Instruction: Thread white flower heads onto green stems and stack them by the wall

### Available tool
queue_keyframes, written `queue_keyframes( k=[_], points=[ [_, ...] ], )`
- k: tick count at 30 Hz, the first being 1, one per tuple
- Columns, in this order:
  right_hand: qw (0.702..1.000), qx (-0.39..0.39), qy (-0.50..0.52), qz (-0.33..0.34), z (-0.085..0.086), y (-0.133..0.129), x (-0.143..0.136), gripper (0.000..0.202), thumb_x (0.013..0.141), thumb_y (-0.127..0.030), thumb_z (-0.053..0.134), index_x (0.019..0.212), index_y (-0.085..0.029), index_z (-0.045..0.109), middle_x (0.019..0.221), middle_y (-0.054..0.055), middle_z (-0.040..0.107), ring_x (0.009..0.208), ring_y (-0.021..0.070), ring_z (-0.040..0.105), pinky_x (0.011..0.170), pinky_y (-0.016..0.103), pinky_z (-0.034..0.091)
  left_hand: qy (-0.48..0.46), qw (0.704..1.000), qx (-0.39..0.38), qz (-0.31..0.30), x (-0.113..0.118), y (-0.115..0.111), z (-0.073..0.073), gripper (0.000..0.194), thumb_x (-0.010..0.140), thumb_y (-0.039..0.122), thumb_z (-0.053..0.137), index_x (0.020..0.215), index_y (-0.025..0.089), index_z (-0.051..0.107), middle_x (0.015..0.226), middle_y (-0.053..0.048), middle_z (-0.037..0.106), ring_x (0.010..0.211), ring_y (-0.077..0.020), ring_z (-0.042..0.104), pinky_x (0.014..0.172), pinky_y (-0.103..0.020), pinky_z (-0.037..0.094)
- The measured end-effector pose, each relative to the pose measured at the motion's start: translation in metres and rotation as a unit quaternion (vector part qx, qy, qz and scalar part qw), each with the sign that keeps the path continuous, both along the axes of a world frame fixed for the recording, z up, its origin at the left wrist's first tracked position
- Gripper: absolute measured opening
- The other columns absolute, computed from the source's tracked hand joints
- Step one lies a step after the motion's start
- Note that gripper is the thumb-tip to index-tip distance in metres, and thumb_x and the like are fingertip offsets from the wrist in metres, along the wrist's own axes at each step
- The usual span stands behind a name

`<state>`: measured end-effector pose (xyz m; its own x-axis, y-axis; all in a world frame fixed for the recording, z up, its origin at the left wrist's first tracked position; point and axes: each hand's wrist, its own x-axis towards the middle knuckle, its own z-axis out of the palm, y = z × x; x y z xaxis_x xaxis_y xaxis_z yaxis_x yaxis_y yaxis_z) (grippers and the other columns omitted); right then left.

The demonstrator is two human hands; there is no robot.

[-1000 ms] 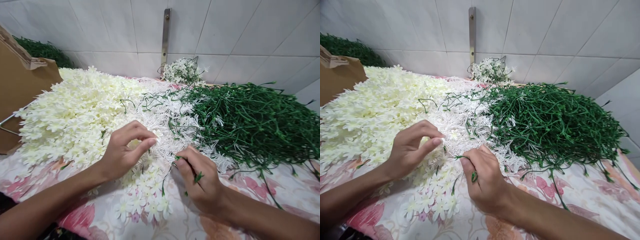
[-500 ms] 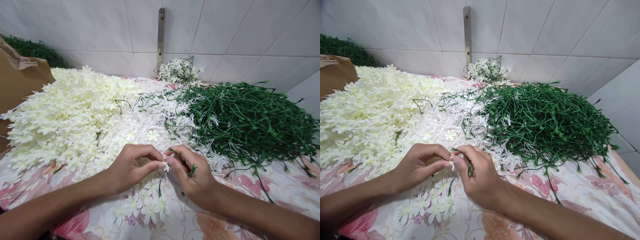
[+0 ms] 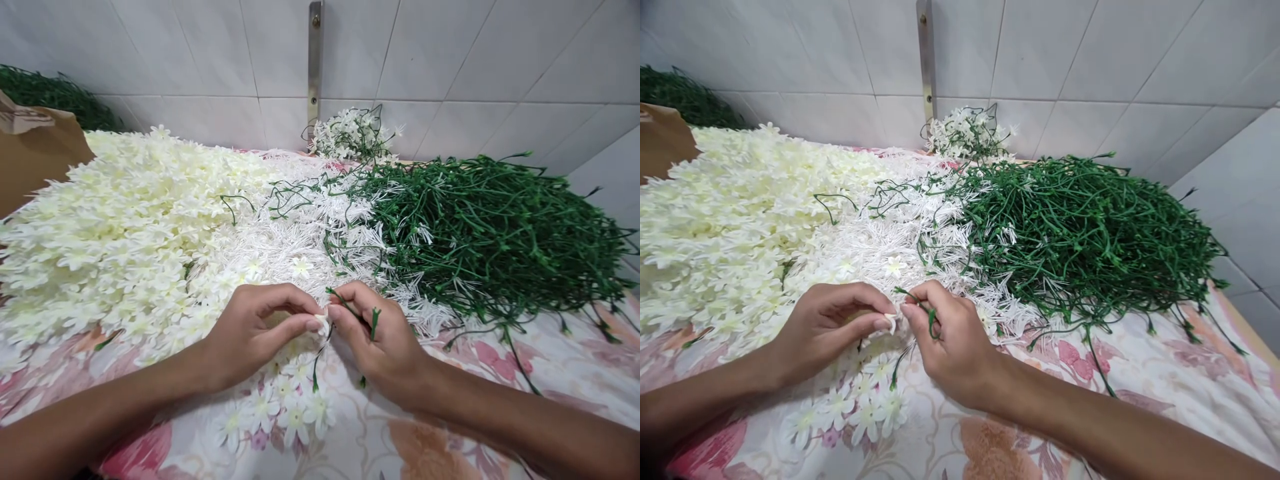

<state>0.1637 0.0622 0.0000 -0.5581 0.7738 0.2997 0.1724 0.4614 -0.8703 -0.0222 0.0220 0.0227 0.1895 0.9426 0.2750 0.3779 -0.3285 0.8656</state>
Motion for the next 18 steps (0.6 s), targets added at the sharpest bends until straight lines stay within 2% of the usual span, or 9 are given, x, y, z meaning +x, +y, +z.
queue_keyframes(
  k=[3, 5, 9, 13, 16, 18],
  points=[
    [1.0, -0.007, 0.004, -0.007, 0.0013, 0.0007, -0.0005, 0.014, 0.093, -0.023, 0.048, 0.08, -0.018, 0.051, 0.061, -0.006, 0.045, 0.049, 0.008, 0.04, 0.046, 0.021, 0.032, -0.043, 0.996, 0.024, 0.071, -0.001, 0.0008, -0.0017, 0.002, 0.082, 0.017, 0.069, 0.082, 0.019, 0.069, 0.074, 0.002, 0.073, 0.064, -0.0088, 0.068, 0.06, -0.014, 0.053],
    [1.0, 0.01, -0.01, -0.003, 0.0025, 0.0014, -0.0006, 0.015, 0.092, -0.023, 0.049, 0.079, -0.017, 0.054, 0.059, -0.006, 0.045, 0.049, 0.0081, 0.04, 0.047, 0.021, 0.032, -0.052, 0.993, 0.032, 0.097, -0.0012, 0.0018, -0.0033, 0.001, 0.082, 0.018, 0.07, 0.083, 0.019, 0.069, 0.075, 0.001, 0.073, 0.064, -0.0089, 0.067, 0.059, -0.014, 0.053],
    [0.998, 0.051, -0.026, -0.003, 0.0029, 0.002, -0.0007, 0.015, 0.09, -0.02, 0.049, 0.079, -0.015, 0.058, 0.056, -0.006, 0.045, 0.048, 0.0085, 0.041, 0.048, 0.022, 0.032, 0.019, 0.997, 0.055, 0.059, 0.0004, 0.0025, -0.0042, 0.004, 0.084, 0.017, 0.068, 0.085, 0.019, 0.071, 0.075, 0.001, 0.073, 0.064, -0.009, 0.066, 0.059, -0.015, 0.05],
    [0.996, 0.087, -0.035, -0.014, 0.0017, 0.0009, -0.0012, 0.016, 0.088, -0.017, 0.049, 0.08, -0.013, 0.062, 0.055, -0.005, 0.046, 0.048, 0.0087, 0.04, 0.048, 0.022, 0.031, 0.09, 0.99, 0.107, 0.031, 0.0013, 0.0018, -0.0021, 0.007, 0.086, 0.014, 0.066, 0.086, 0.018, 0.071, 0.078, 0.0, 0.072, 0.068, -0.0089, 0.065, 0.065, -0.016, 0.05],
    [0.993, 0.108, -0.032, -0.029, 0.0011, -0.0002, -0.0013, 0.016, 0.088, -0.016, 0.05, 0.079, -0.012, 0.062, 0.054, -0.005, 0.045, 0.046, 0.0083, 0.039, 0.047, 0.021, 0.031, 0.117, 0.985, 0.129, 0.019, -0.0005, 0.002, -0.0006, 0.006, 0.086, 0.013, 0.066, 0.088, 0.017, 0.071, 0.08, -0.001, 0.071, 0.073, -0.0091, 0.065, 0.068, -0.016, 0.049],
    [0.99, 0.133, -0.027, -0.033, 0.001, -0.0003, -0.0012, 0.015, 0.086, -0.013, 0.05, 0.079, -0.011, 0.062, 0.054, -0.006, 0.043, 0.046, 0.0079, 0.039, 0.047, 0.021, 0.031, 0.116, 0.986, 0.116, 0.006, -0.0021, 0.0027, -0.0001, 0.006, 0.085, 0.013, 0.067, 0.089, 0.016, 0.07, 0.081, -0.001, 0.07, 0.073, -0.0089, 0.065, 0.069, -0.016, 0.049]
  ],
)
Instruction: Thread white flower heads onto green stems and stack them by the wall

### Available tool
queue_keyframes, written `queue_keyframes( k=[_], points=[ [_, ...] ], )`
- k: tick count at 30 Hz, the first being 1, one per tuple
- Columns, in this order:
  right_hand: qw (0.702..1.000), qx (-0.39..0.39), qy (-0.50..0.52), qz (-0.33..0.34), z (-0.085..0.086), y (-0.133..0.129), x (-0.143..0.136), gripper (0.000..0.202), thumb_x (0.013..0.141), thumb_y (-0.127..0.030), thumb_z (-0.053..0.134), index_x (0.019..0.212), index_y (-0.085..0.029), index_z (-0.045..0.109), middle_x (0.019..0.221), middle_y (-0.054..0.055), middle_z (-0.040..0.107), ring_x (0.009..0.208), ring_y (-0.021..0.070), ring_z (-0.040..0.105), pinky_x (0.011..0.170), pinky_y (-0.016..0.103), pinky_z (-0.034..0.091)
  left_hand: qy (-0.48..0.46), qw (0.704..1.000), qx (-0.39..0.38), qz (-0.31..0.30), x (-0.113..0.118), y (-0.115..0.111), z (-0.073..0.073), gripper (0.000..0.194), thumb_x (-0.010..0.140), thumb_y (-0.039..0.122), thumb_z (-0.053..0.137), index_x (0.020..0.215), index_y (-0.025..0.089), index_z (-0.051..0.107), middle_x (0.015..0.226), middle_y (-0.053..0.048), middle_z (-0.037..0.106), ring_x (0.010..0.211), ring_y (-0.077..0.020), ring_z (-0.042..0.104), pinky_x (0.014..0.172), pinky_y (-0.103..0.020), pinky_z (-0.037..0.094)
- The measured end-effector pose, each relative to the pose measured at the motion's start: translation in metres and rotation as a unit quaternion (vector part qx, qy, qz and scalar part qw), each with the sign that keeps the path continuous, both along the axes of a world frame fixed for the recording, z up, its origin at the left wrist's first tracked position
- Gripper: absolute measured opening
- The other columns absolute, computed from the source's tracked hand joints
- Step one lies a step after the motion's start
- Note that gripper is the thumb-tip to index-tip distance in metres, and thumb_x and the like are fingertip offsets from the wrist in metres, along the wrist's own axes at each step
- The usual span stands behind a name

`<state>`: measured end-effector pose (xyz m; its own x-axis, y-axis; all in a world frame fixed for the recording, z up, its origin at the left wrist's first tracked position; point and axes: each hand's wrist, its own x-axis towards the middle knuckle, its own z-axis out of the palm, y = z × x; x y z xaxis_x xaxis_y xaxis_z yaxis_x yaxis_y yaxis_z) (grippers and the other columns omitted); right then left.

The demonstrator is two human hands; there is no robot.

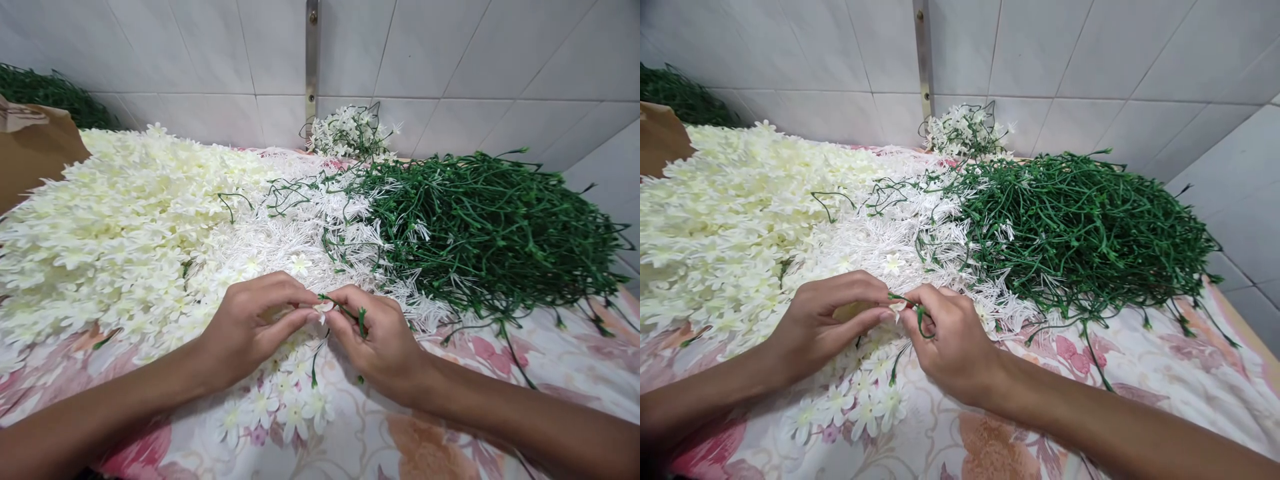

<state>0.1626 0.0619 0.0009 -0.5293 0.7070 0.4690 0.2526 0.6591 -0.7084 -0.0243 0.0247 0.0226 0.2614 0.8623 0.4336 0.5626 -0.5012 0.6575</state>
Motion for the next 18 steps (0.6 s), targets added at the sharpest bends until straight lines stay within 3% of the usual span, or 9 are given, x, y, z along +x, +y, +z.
queue_keyframes(
  k=[5, 11, 18],
  points=[
    [0.998, 0.055, 0.01, -0.013, -0.0001, 0.0003, -0.0009, 0.013, 0.086, -0.013, 0.054, 0.075, -0.012, 0.061, 0.053, -0.008, 0.038, 0.045, 0.0069, 0.035, 0.046, 0.021, 0.029, -0.032, 0.998, -0.052, -0.02, -0.0025, 0.0012, 0.0009, 0.003, 0.082, 0.016, 0.071, 0.085, 0.017, 0.071, 0.079, 0.0, 0.07, 0.073, -0.0087, 0.065, 0.067, -0.015, 0.048],
    [0.995, 0.094, 0.037, 0.011, -0.0017, -0.0014, -0.0028, 0.021, 0.092, -0.019, 0.055, 0.072, -0.013, 0.058, 0.055, -0.004, 0.047, 0.048, 0.0077, 0.041, 0.047, 0.021, 0.033, -0.004, 0.995, -0.09, -0.044, -0.0013, -0.0001, -0.002, 0.006, 0.084, 0.013, 0.066, 0.079, 0.014, 0.067, 0.073, -0.001, 0.066, 0.066, -0.0104, 0.061, 0.062, -0.019, 0.046],
    [0.991, 0.115, 0.049, 0.043, -0.0071, 0.0018, -0.0011, 0.024, 0.094, -0.018, 0.051, 0.072, -0.014, 0.059, 0.051, -0.004, 0.049, 0.047, 0.0089, 0.045, 0.051, 0.022, 0.038, 0.047, 0.998, 0.009, -0.047, 0.0039, -0.0029, -0.008, 0.009, 0.085, 0.01, 0.062, 0.077, 0.011, 0.066, 0.075, -0.003, 0.058, 0.067, -0.0107, 0.054, 0.059, -0.019, 0.042]
  ],
)
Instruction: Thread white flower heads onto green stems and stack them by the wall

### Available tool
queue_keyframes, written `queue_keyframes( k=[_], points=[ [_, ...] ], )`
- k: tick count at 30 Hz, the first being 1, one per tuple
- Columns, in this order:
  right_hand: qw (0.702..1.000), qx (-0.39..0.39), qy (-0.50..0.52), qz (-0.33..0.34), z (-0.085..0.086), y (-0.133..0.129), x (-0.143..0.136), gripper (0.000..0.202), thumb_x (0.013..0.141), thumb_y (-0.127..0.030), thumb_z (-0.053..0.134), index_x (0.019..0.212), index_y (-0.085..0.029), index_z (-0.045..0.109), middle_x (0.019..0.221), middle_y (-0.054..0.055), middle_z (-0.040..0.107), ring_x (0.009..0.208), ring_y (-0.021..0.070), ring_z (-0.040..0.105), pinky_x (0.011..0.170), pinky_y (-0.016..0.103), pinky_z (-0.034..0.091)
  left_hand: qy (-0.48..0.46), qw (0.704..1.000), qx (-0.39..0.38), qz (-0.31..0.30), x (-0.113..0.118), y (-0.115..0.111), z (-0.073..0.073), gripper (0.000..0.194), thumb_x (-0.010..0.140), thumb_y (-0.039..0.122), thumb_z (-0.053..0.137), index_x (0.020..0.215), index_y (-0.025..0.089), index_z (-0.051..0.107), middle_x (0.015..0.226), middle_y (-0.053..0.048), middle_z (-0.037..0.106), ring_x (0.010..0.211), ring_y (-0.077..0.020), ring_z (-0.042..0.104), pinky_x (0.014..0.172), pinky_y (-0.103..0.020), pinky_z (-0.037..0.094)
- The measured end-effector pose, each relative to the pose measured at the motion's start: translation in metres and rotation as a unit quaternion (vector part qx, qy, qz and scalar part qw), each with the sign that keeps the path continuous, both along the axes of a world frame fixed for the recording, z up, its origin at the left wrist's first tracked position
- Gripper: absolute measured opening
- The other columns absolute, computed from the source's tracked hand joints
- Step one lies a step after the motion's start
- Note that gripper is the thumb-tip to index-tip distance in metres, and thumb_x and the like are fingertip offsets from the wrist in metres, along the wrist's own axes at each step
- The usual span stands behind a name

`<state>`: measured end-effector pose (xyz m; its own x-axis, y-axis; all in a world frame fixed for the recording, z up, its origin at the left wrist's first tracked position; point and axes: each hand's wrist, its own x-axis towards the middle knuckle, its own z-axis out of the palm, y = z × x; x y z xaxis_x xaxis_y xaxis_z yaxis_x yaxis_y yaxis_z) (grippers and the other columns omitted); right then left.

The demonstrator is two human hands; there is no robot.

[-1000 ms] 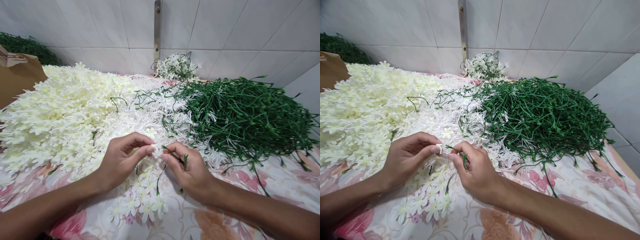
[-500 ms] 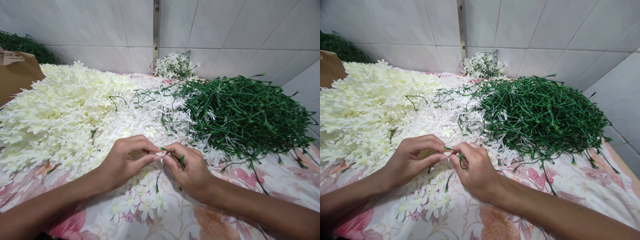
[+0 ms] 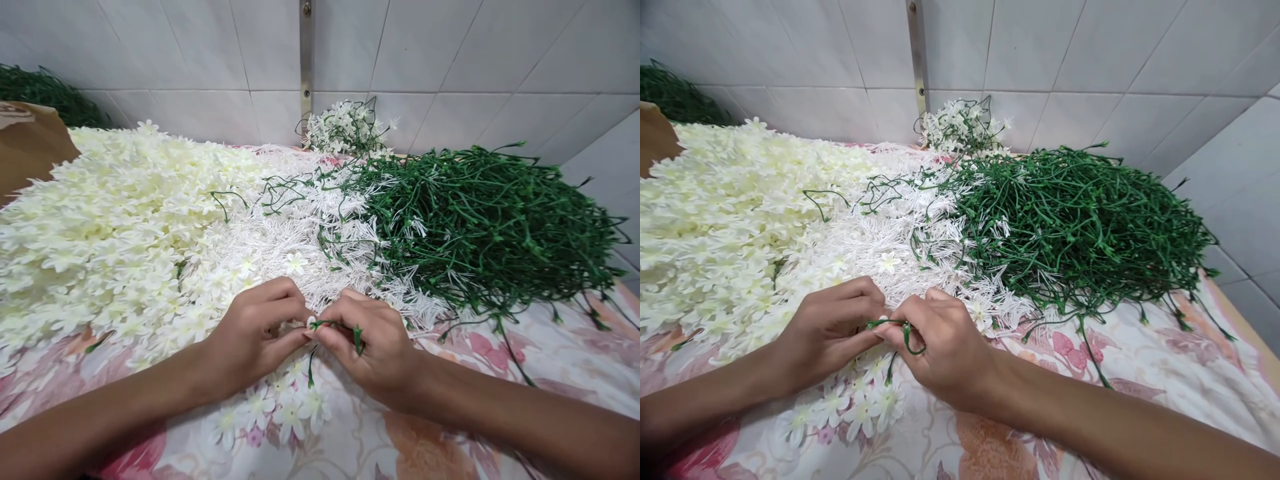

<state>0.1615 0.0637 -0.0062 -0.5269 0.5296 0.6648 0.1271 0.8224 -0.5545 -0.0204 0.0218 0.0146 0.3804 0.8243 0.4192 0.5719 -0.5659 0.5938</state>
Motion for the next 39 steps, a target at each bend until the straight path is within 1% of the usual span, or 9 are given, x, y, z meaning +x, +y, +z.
queue_keyframes(
  k=[5, 7, 12, 17, 22, 27, 31, 35, 39],
  points=[
    [1.0, -0.003, -0.003, 0.007, 0.0, -0.001, -0.001, 0.025, 0.094, -0.019, 0.051, 0.07, -0.015, 0.056, 0.053, -0.004, 0.048, 0.047, 0.0087, 0.044, 0.051, 0.022, 0.038, 0.024, 0.999, 0.03, -0.006, 0.0, -0.001, 0.002, 0.012, 0.087, 0.008, 0.058, 0.08, 0.013, 0.066, 0.071, -0.003, 0.06, 0.066, -0.0118, 0.055, 0.058, -0.021, 0.042],
    [0.999, -0.045, -0.003, -0.004, 0.003, -0.003, -0.001, 0.019, 0.092, -0.022, 0.055, 0.073, -0.016, 0.054, 0.054, -0.006, 0.044, 0.046, 0.0078, 0.041, 0.047, 0.021, 0.034, 0.02, 1.0, 0.02, -0.004, -0.001, 0.0, 0.004, 0.013, 0.088, 0.009, 0.057, 0.082, 0.015, 0.067, 0.073, -0.003, 0.063, 0.068, -0.0126, 0.058, 0.06, -0.021, 0.044],
    [0.973, -0.229, 0.012, -0.002, 0.012, -0.006, 0.004, 0.011, 0.091, -0.028, 0.054, 0.089, -0.018, 0.051, 0.053, -0.011, 0.029, 0.04, 0.007, 0.031, 0.039, 0.021, 0.025, -0.029, 0.998, -0.048, 0.021, -0.006, 0.0, 0.01, 0.013, 0.088, 0.01, 0.058, 0.092, 0.02, 0.066, 0.084, -0.002, 0.07, 0.077, -0.0132, 0.065, 0.069, -0.022, 0.048],
    [0.971, -0.239, 0.019, 0.01, 0.009, -0.007, 0.008, 0.019, 0.083, -0.028, 0.065, 0.092, -0.019, 0.05, 0.055, -0.012, 0.027, 0.043, 0.0067, 0.027, 0.041, 0.022, 0.021, -0.115, 0.986, -0.097, 0.072, -0.004, 0.002, 0.012, 0.006, 0.087, 0.021, 0.064, 0.084, 0.021, 0.07, 0.085, -0.001, 0.064, 0.079, -0.0128, 0.061, 0.07, -0.022, 0.047],
    [0.97, -0.236, 0.067, 0.006, 0.001, -0.006, 0.008, 0.016, 0.095, -0.03, 0.048, 0.081, -0.022, 0.041, 0.058, -0.009, 0.031, 0.048, 0.0084, 0.03, 0.046, 0.022, 0.027, -0.238, 0.944, -0.211, 0.091, -0.002, 0.003, 0.014, 0.007, 0.087, 0.024, 0.065, 0.082, 0.019, 0.066, 0.075, 0.001, 0.063, 0.068, -0.0093, 0.061, 0.061, -0.017, 0.048],
    [0.978, -0.209, -0.014, -0.019, 0.01, -0.003, 0.003, 0.022, 0.097, -0.022, 0.039, 0.075, -0.022, 0.041, 0.054, -0.009, 0.033, 0.045, 0.0083, 0.033, 0.046, 0.023, 0.029, -0.332, 0.895, -0.291, 0.069, -0.002, 0.005, 0.014, 0.007, 0.085, 0.022, 0.068, 0.082, 0.018, 0.063, 0.068, 0.002, 0.068, 0.066, -0.0107, 0.068, 0.063, -0.018, 0.054],
    [0.983, -0.172, -0.053, -0.023, 0.014, -0.002, 0.002, 0.022, 0.095, -0.02, 0.038, 0.076, -0.019, 0.05, 0.057, -0.006, 0.04, 0.049, 0.0096, 0.039, 0.05, 0.024, 0.034, -0.396, 0.859, -0.316, 0.072, -0.004, 0.009, 0.011, 0.015, 0.077, 0.026, 0.077, 0.076, 0.016, 0.066, 0.072, 0.001, 0.067, 0.065, -0.0091, 0.065, 0.062, -0.017, 0.054],
    [0.986, -0.158, -0.057, -0.023, 0.011, -0.001, 0.002, 0.016, 0.093, -0.018, 0.041, 0.091, -0.017, 0.057, 0.055, -0.008, 0.036, 0.047, 0.0097, 0.039, 0.049, 0.023, 0.034, -0.453, 0.818, -0.342, 0.093, -0.005, 0.011, 0.011, 0.022, 0.074, 0.032, 0.08, 0.074, 0.016, 0.064, 0.059, 0.004, 0.061, 0.052, -0.0049, 0.056, 0.052, -0.013, 0.049],
    [0.981, -0.186, -0.063, -0.007, 0.01, -0.001, 0.001, 0.02, 0.093, -0.024, 0.045, 0.076, -0.019, 0.054, 0.055, -0.007, 0.038, 0.049, 0.0091, 0.039, 0.05, 0.023, 0.033, -0.47, 0.787, -0.394, 0.069, -0.003, 0.009, 0.015, 0.026, 0.074, 0.033, 0.08, 0.078, 0.016, 0.06, 0.062, 0.002, 0.068, 0.054, -0.008, 0.063, 0.053, -0.016, 0.054]
  ],
)
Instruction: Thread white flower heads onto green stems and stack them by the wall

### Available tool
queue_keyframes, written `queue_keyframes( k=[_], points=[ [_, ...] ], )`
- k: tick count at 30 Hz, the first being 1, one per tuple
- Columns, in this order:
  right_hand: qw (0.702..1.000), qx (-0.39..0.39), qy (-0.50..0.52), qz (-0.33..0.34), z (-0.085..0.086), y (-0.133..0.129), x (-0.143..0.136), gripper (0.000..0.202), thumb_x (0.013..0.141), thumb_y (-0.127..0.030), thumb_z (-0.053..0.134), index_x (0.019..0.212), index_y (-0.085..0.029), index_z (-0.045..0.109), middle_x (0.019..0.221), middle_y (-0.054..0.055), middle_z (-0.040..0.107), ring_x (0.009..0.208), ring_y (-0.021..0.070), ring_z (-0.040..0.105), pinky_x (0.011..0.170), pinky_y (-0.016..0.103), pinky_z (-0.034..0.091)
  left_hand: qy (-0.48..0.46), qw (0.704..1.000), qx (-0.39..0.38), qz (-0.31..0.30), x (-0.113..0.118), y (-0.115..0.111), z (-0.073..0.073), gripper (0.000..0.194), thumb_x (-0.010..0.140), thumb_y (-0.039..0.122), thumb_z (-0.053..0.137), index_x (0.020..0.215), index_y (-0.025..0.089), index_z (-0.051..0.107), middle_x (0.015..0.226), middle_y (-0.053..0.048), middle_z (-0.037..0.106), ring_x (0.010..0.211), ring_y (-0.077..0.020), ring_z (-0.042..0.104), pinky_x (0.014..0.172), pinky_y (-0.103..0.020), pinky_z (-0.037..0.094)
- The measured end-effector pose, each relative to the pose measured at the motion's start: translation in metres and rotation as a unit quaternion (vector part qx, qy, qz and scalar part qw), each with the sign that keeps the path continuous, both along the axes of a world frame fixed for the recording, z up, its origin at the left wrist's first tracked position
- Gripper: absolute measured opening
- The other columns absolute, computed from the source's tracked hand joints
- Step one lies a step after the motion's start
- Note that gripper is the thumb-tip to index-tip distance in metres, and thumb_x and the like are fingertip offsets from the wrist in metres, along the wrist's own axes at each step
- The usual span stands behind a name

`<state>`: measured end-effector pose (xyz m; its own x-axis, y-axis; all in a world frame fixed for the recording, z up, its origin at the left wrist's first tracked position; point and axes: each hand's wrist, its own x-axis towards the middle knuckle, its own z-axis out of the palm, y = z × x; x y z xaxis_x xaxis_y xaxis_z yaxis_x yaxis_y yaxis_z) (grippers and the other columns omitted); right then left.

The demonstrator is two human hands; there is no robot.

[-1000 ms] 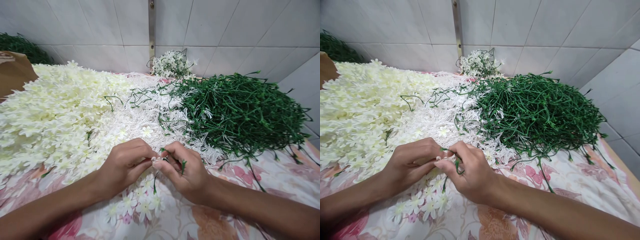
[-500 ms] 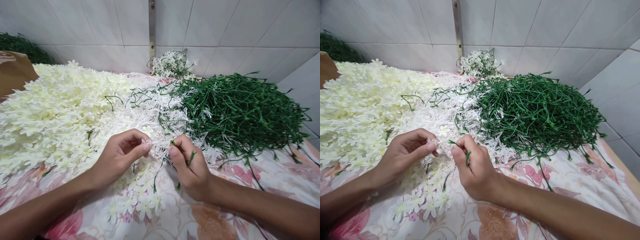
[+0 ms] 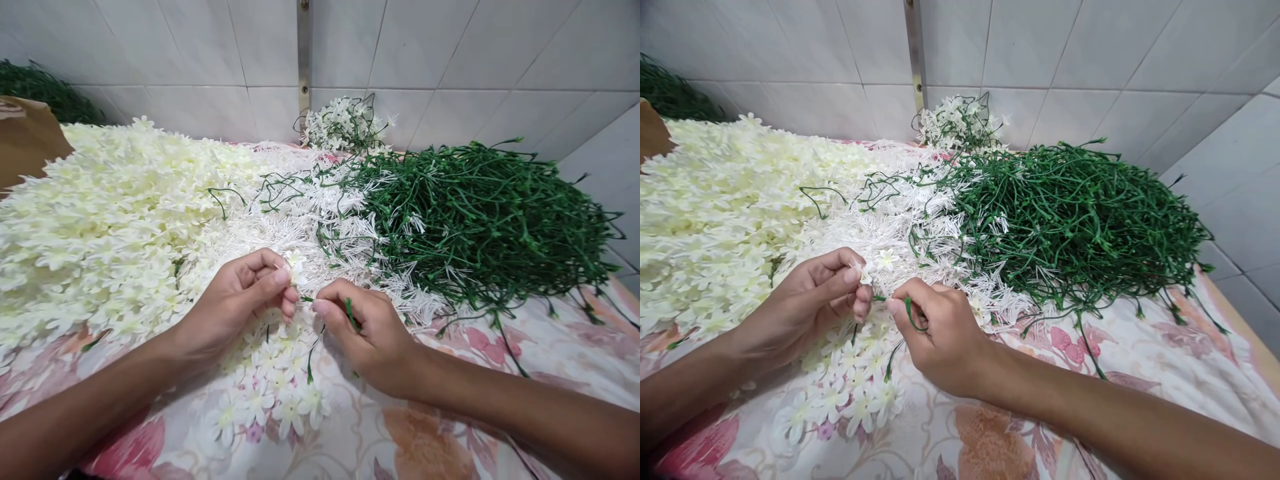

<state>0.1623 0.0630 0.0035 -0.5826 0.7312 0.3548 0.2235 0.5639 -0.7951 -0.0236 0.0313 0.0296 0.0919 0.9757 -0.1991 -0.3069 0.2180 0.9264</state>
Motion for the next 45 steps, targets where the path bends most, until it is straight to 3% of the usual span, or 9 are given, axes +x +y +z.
queue_keyframes(
  k=[8, 16, 21, 27, 30, 34, 41, 45],
  points=[
    [0.999, -0.036, 0.006, -0.009, -0.001, 0.0, 0.0, 0.024, 0.094, -0.028, 0.043, 0.072, -0.019, 0.05, 0.055, -0.006, 0.039, 0.049, 0.0095, 0.038, 0.05, 0.024, 0.032, 0.001, 0.999, 0.027, -0.04, 0.002, -0.002, -0.002, 0.022, 0.079, 0.03, 0.076, 0.08, 0.016, 0.059, 0.064, 0.002, 0.072, 0.06, -0.0093, 0.069, 0.062, -0.016, 0.057],
    [1.0, -0.016, 0.006, 0.0, 0.001, 0.0, 0.0, 0.021, 0.092, -0.024, 0.046, 0.073, -0.018, 0.054, 0.055, -0.006, 0.039, 0.047, 0.0081, 0.036, 0.047, 0.022, 0.03, 0.136, 0.987, 0.09, -0.013, 0.006, -0.006, 0.001, 0.016, 0.082, 0.028, 0.073, 0.081, 0.016, 0.061, 0.067, 0.0, 0.074, 0.065, -0.012, 0.072, 0.062, -0.017, 0.058],
    [0.997, -0.068, 0.024, 0.009, -0.003, 0.001, 0.001, 0.023, 0.093, -0.028, 0.048, 0.077, -0.016, 0.06, 0.056, -0.006, 0.042, 0.05, 0.0083, 0.038, 0.048, 0.023, 0.031, 0.156, 0.982, 0.102, -0.013, 0.005, -0.005, 0.002, 0.005, 0.083, 0.022, 0.069, 0.083, 0.018, 0.066, 0.065, 0.001, 0.074, 0.064, -0.0128, 0.073, 0.062, -0.018, 0.059],
    [0.995, -0.093, 0.037, 0.011, -0.007, 0.003, 0.002, 0.018, 0.091, -0.025, 0.052, 0.087, -0.015, 0.066, 0.055, -0.007, 0.041, 0.049, 0.0081, 0.035, 0.047, 0.023, 0.029, 0.297, 0.934, 0.193, 0.048, 0.003, -0.004, -0.002, 0.006, 0.076, 0.016, 0.071, 0.071, 0.018, 0.07, 0.072, 0.001, 0.069, 0.065, -0.0077, 0.064, 0.057, -0.011, 0.05],
    [0.993, -0.112, 0.043, 0.006, -0.007, 0.004, 0.003, 0.018, 0.091, -0.025, 0.052, 0.085, -0.015, 0.066, 0.058, -0.005, 0.046, 0.05, 0.0086, 0.038, 0.047, 0.023, 0.03, 0.306, 0.935, 0.177, 0.029, 0.003, -0.007, -0.004, 0.005, 0.08, 0.019, 0.069, 0.075, 0.018, 0.068, 0.066, 0.002, 0.068, 0.058, -0.0078, 0.064, 0.053, -0.012, 0.049],
    [0.989, -0.132, 0.06, 0.009, -0.006, 0.002, 0.003, 0.018, 0.091, -0.027, 0.054, 0.084, -0.015, 0.065, 0.059, -0.004, 0.048, 0.051, 0.0085, 0.038, 0.045, 0.022, 0.029, 0.295, 0.941, 0.165, -0.007, 0.002, -0.009, -0.007, 0.006, 0.085, 0.02, 0.063, 0.08, 0.018, 0.067, 0.067, 0.001, 0.072, 0.062, -0.0113, 0.07, 0.059, -0.015, 0.055],
    [0.989, -0.126, 0.07, 0.021, -0.007, 0.003, 0.002, 0.015, 0.091, -0.024, 0.055, 0.081, -0.016, 0.063, 0.06, -0.005, 0.048, 0.052, 0.0084, 0.041, 0.046, 0.022, 0.03, 0.41, 0.875, 0.255, -0.014, -0.004, -0.005, -0.008, 0.012, 0.088, 0.019, 0.059, 0.081, 0.018, 0.069, 0.074, 0.0, 0.07, 0.066, -0.0098, 0.066, 0.06, -0.016, 0.051],
    [0.993, -0.112, 0.038, 0.022, -0.005, 0.003, 0.003, 0.02, 0.093, -0.027, 0.052, 0.079, -0.015, 0.061, 0.06, -0.004, 0.047, 0.053, 0.0089, 0.04, 0.048, 0.023, 0.031, 0.42, 0.867, 0.268, -0.021, -0.004, -0.005, -0.009, 0.012, 0.089, 0.017, 0.058, 0.081, 0.019, 0.067, 0.071, 0.002, 0.068, 0.062, -0.0078, 0.064, 0.056, -0.014, 0.048]
  ],
)
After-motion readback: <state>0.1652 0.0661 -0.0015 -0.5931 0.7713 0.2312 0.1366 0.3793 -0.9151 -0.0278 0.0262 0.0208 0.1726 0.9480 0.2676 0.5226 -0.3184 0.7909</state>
